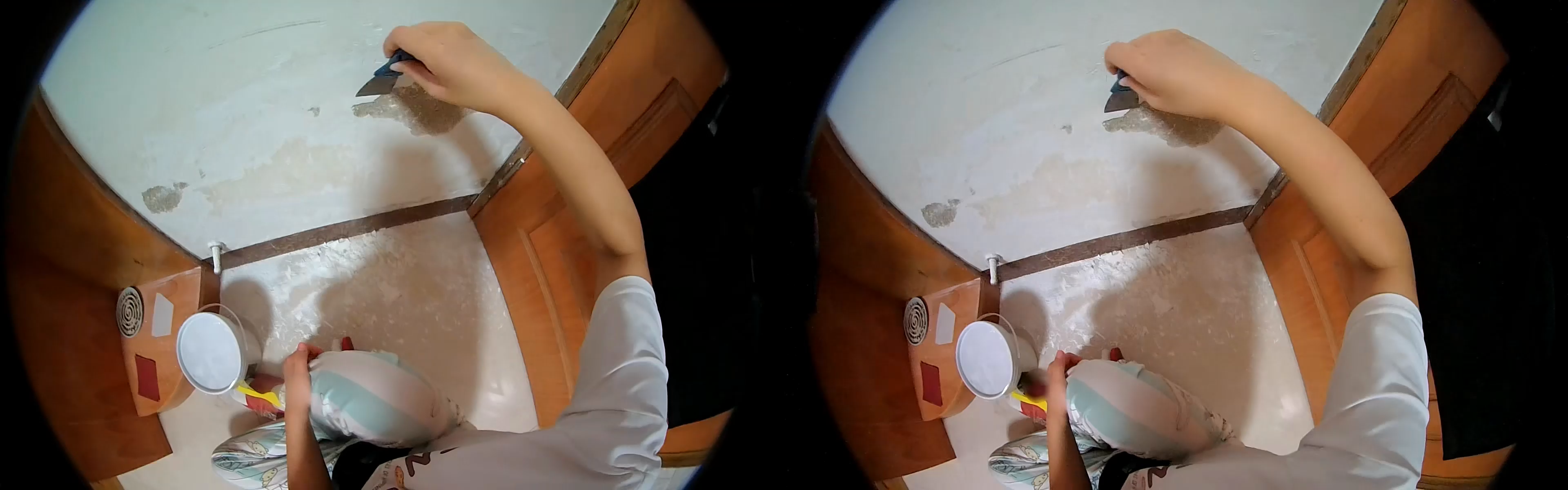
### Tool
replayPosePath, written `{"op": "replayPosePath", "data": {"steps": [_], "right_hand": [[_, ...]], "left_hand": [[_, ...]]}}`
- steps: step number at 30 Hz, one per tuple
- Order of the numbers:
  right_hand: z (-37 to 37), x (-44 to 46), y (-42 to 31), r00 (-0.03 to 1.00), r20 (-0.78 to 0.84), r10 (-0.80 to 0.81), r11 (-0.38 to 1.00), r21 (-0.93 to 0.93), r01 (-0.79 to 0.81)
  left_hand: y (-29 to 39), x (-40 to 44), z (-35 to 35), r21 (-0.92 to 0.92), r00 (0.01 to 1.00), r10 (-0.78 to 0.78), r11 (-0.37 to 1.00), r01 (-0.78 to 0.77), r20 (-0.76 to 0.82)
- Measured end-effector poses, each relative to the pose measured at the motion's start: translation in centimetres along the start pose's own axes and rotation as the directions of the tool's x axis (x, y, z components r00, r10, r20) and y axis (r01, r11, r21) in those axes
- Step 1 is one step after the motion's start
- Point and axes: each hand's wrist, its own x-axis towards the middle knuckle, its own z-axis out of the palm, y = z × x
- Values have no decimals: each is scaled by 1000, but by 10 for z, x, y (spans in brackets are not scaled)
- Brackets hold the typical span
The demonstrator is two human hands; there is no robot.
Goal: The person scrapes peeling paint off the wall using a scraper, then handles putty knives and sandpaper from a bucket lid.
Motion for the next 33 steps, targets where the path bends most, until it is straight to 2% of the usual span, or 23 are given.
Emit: {"op": "replayPosePath", "data": {"steps": [2, 5, 8, 11, 14, 17, 20, 23, 26, 29, 32, 33], "right_hand": [[1, -6, 1, 1000, 26, 9, 1000, 22, -10], [-4, -8, 6, 997, -69, 19, 999, 52, -16], [-5, -9, 6, 992, -124, 16, 998, 69, -7], [8, -6, 2, 998, -51, -36, 999, 7, 36], [5, 1, -4, 998, -53, 23, 999, 39, -21], [2, 7, -4, 991, -130, 2, 999, 40, 3], [6, 9, -4, 995, -83, -48, 999, -1, 48], [8, 5, -4, 1000, 0, -23, 1000, 12, 23], [-2, 1, -1, 990, -141, 30, 995, 101, -16], [1, -10, -4, 998, -43, 41, 999, -6, -41], [12, -23, 0, 997, -1, 81, 995, 64, -81], [12, -23, 2, 997, -33, 65, 996, 60, -63]], "left_hand": [[-1, -4, 1, -4, 1000, -17, 1000, 17, 18], [-3, -5, 1, -67, 996, -69, 995, 73, 61], [-4, 4, -2, -88, 996, -54, 994, 60, 68], [-4, 3, 0, -79, 996, -62, 995, 67, 66], [-8, -1, 3, -73, 997, -69, 995, 72, 46], [-5, 2, -3, -50, 998, -45, 998, 47, 53], [-11, 0, -3, -52, 998, -55, 997, 58, 42], [-5, -4, 0, -90, 997, -62, 994, 66, 41], [-5, -3, -2, -88, 998, -53, 994, 57, 41], [-10, 1, -3, -110, 999, -34, 993, 37, 24], [-9, -8, -3, -100, 998, -49, 994, 51, 28], [-9, -4, -2, -112, 998, -47, 992, 51, 36]]}}
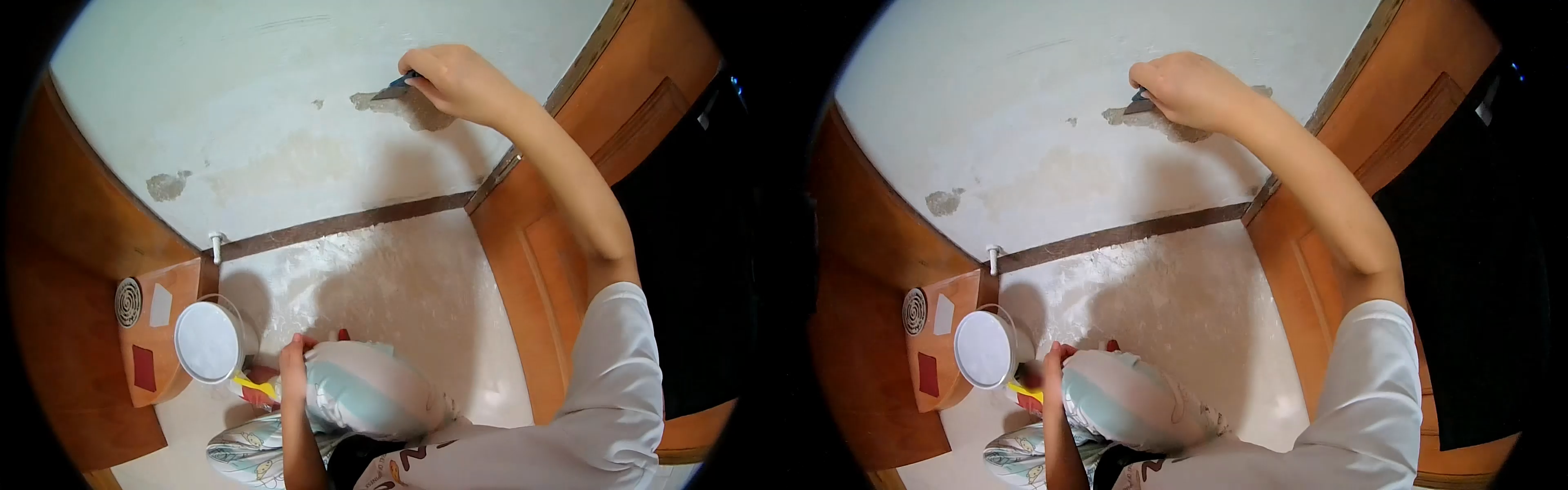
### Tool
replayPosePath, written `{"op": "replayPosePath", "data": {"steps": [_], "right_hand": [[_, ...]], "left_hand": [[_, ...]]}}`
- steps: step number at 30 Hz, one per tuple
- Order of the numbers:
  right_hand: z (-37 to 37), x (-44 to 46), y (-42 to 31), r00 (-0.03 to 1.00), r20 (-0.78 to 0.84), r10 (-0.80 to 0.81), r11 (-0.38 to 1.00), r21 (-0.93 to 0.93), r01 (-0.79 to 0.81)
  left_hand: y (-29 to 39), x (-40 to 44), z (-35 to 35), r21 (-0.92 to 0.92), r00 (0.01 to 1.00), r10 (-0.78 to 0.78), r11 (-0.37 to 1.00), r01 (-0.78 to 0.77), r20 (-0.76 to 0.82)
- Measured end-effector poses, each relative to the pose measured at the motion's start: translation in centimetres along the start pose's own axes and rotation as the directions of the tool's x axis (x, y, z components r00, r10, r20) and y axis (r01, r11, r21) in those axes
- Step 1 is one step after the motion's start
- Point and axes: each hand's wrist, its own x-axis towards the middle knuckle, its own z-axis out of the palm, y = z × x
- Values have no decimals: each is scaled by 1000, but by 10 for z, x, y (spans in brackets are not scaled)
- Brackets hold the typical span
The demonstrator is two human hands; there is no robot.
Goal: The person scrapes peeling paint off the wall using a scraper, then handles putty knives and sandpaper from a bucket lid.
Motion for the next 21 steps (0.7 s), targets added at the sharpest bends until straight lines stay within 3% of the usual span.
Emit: {"op": "replayPosePath", "data": {"steps": [2, 14, 17, 20, 21], "right_hand": [[1, -4, -2, 998, -55, -33, 999, 5, 33], [25, -11, -2, 990, 97, 99, 993, 48, -104], [-13, -21, -3, 964, -231, 135, 991, 13, -135], [-38, -34, 9, 929, -222, 297, 954, 24, -300], [-40, -35, 16, 935, -246, 256, 966, 47, -252]], "left_hand": [[-1, 2, 0, -8, 1000, -4, 1000, 4, 8], [1, 5, -1, -22, 1000, -22, 1000, 22, 7], [-5, 4, -1, 9, 999, -43, 999, 44, -20], [-3, 3, 1, -3, 998, -54, 999, 54, -13], [-3, 5, 1, -21, 998, -62, 998, 62, 7]]}}
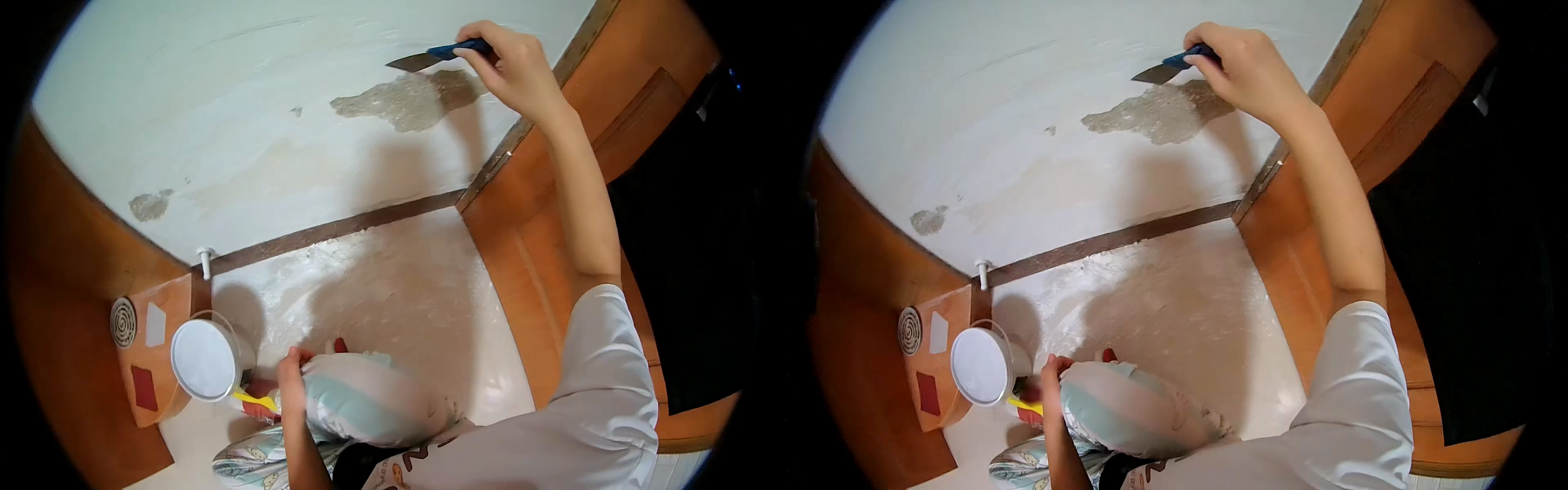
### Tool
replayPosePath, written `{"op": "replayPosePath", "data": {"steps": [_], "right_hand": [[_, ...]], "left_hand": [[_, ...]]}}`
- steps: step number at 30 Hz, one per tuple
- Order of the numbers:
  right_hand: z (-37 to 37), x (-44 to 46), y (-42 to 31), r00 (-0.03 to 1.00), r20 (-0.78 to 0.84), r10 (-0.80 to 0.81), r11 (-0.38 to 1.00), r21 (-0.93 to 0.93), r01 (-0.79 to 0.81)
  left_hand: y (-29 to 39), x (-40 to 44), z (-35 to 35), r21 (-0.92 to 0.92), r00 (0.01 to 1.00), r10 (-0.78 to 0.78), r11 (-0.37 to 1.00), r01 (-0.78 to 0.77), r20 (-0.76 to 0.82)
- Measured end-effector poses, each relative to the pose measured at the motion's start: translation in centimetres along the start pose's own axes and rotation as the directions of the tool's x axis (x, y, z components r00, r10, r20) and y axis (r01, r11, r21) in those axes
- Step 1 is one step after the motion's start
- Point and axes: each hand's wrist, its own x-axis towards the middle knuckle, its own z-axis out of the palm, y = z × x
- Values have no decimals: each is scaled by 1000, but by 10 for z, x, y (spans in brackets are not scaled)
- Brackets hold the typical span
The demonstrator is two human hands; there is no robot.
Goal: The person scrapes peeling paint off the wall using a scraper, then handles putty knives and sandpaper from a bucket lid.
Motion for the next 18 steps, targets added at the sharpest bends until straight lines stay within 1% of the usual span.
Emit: {"op": "replayPosePath", "data": {"steps": [1, 2, 3, 4, 7, 10, 11, 13, 14, 17, 18], "right_hand": [[-3, 1, 4, 999, 26, -39, 999, -16, 39], [-5, 3, 6, 996, 53, -75, 997, -28, 77], [-6, 5, 9, 991, 78, -112, 993, -35, 115], [-8, 7, 13, 982, 73, -172, 984, -30, 175], [-13, 12, 20, 991, 91, -96, 995, -31, 99], [-20, 18, 16, 985, 113, -133, 990, -38, 137], [-16, 19, 19, 975, 129, -181, 982, -31, 186], [-4, 19, 25, 947, 167, -275, 959, -15, 282], [1, 17, 26, 944, 206, -256, 965, -5, 263], [-16, 17, 20, 978, 135, -157, 986, -28, 163], [-18, 16, 17, 979, 178, -100, 995, 0, 102]], "left_hand": [[2, 2, 1, -17, 1000, -7, 1000, 7, 22], [5, 2, 2, 27, 1000, -3, 1000, 2, 29], [4, 3, 3, 22, 999, -5, 1000, 4, 40], [3, 4, 2, 20, 999, -6, 1000, 5, 46], [2, 4, 0, 4, 1000, -17, 1000, 17, 16], [-5, 4, -1, -38, 999, -38, 999, 38, 6], [-8, 5, -1, -57, 999, -49, 997, 49, 7], [-2, 1, -2, -32, 998, -52, 998, 53, 25], [1, 2, -2, -15, 998, -47, 999, 48, 38], [-3, 4, -3, 12, 999, -21, 1000, 21, 27], [-9, 3, -3, -1, 999, -36, 999, 36, 25]]}}
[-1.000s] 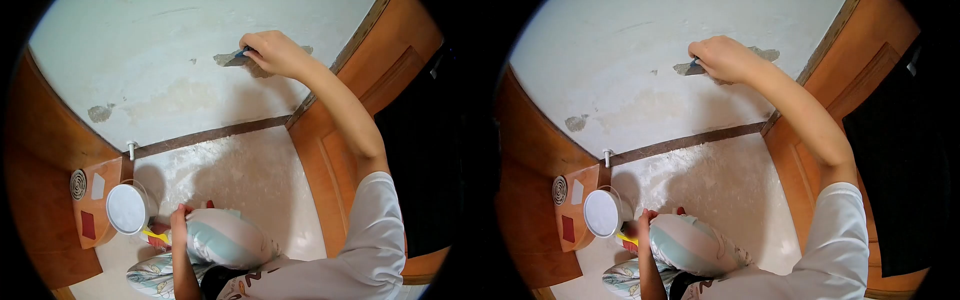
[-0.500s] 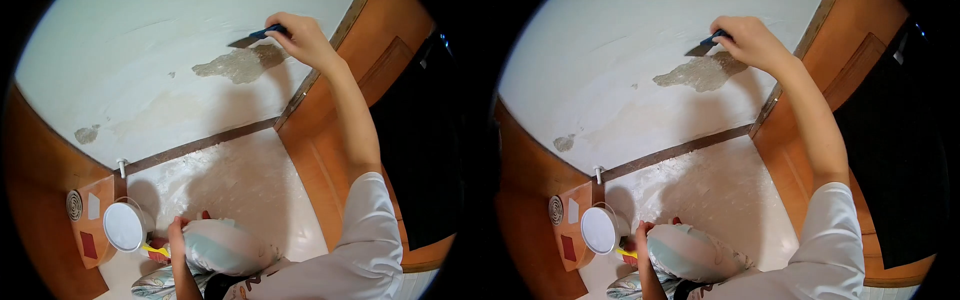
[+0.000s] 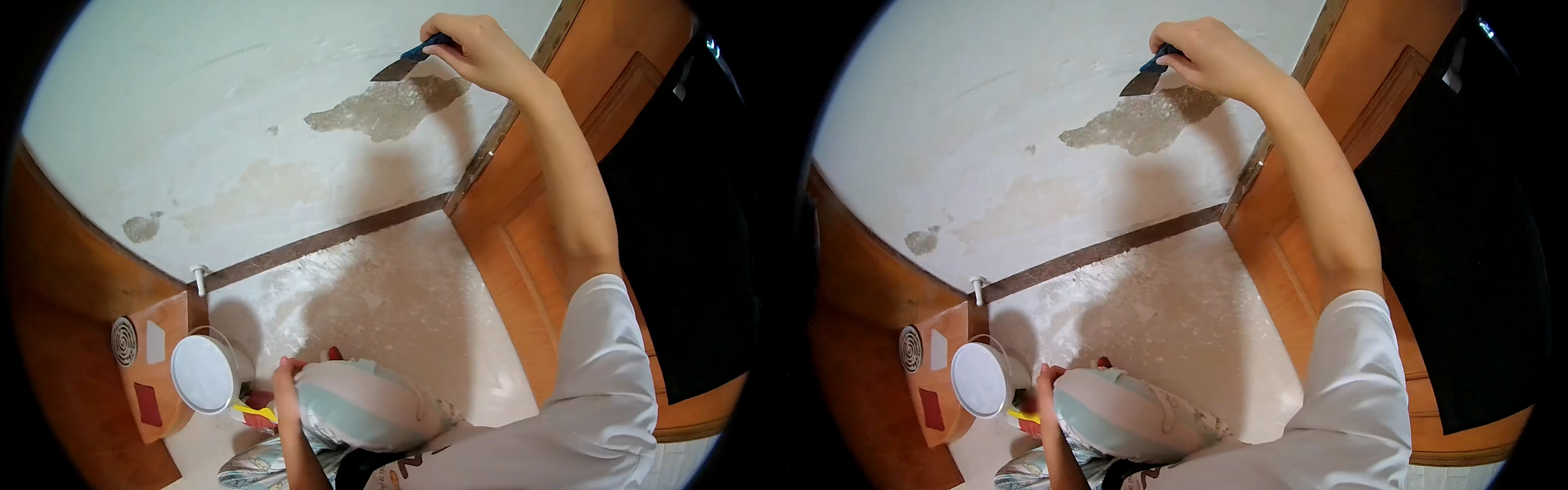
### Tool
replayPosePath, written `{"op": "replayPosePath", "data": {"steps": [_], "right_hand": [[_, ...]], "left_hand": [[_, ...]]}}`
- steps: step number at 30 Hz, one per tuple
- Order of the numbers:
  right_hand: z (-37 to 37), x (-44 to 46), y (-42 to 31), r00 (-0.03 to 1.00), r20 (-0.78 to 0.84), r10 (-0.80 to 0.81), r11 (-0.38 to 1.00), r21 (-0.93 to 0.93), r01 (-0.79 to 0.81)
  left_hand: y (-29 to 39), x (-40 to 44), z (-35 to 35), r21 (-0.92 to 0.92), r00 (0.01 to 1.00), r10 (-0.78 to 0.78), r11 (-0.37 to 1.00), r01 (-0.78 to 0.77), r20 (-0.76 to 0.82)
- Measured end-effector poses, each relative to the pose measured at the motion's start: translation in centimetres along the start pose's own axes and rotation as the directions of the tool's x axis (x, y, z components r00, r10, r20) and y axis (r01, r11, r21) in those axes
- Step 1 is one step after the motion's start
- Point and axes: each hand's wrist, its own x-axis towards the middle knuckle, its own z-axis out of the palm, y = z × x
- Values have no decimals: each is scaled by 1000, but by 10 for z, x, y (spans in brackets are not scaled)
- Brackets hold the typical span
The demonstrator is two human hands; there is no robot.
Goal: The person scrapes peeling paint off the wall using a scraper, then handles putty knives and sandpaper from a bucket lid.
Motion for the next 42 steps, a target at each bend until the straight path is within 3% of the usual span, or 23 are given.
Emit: {"op": "replayPosePath", "data": {"steps": [3, 6, 9, 13, 16, 19, 20, 23, 24, 27, 33, 37, 40, 42], "right_hand": [[-9, 1, 4, 998, -41, -53, 994, -100, 49], [2, -1, 9, 991, 53, -123, 985, -118, 128], [0, -6, 14, 1000, -20, -5, 999, -37, 4], [7, -14, 12, 999, 42, -12, 998, -53, 14], [-5, -16, -6, 979, -68, 193, 981, 45, -191], [3, 8, -30, 994, -80, 71, 990, 127, -61], [12, 21, -31, 990, -123, -76, 994, 69, 85], [54, 42, -23, 987, -36, -155, 984, 88, 158], [60, 43, -30, 980, 58, -193, 979, 75, 188], [50, 45, -41, 987, -30, -160, 987, 18, 161], [47, 48, -46, 970, 71, -232, 972, 0, 233], [42, 49, -46, 975, 21, -222, 975, -2, 222], [48, 55, -46, 955, 156, -251, 964, -53, 262], [55, 53, -45, 947, 160, -280, 955, -53, 291]], "left_hand": [[-2, 7, -3, 6, 1000, -1, 1000, 0, 9], [-1, 2, 0, 11, 1000, -10, 1000, 10, -6], [-14, 13, -7, -56, 999, -41, 998, 41, -15], [-6, 5, -2, -80, 999, -38, 996, 38, 0], [-4, 6, 0, -73, 999, -36, 997, 36, 3], [10, 0, 3, 37, 999, 43, 998, -43, -13], [15, -1, 4, 93, 997, 79, 993, -77, -14], [18, -4, 4, 72, 997, 80, 994, -78, -22], [11, -2, 4, 46, 996, 69, 997, -67, -60], [3, 0, 2, 25, 999, 32, 999, -31, -41], [9, -4, 6, 94, 993, 94, 992, -88, -69], [22, -8, 6, 66, 997, 80, 995, -79, -17], [23, -11, 7, 97, 989, 125, 988, -118, -73], [13, -10, 10, 88, 980, 153, 986, -142, -130]]}}
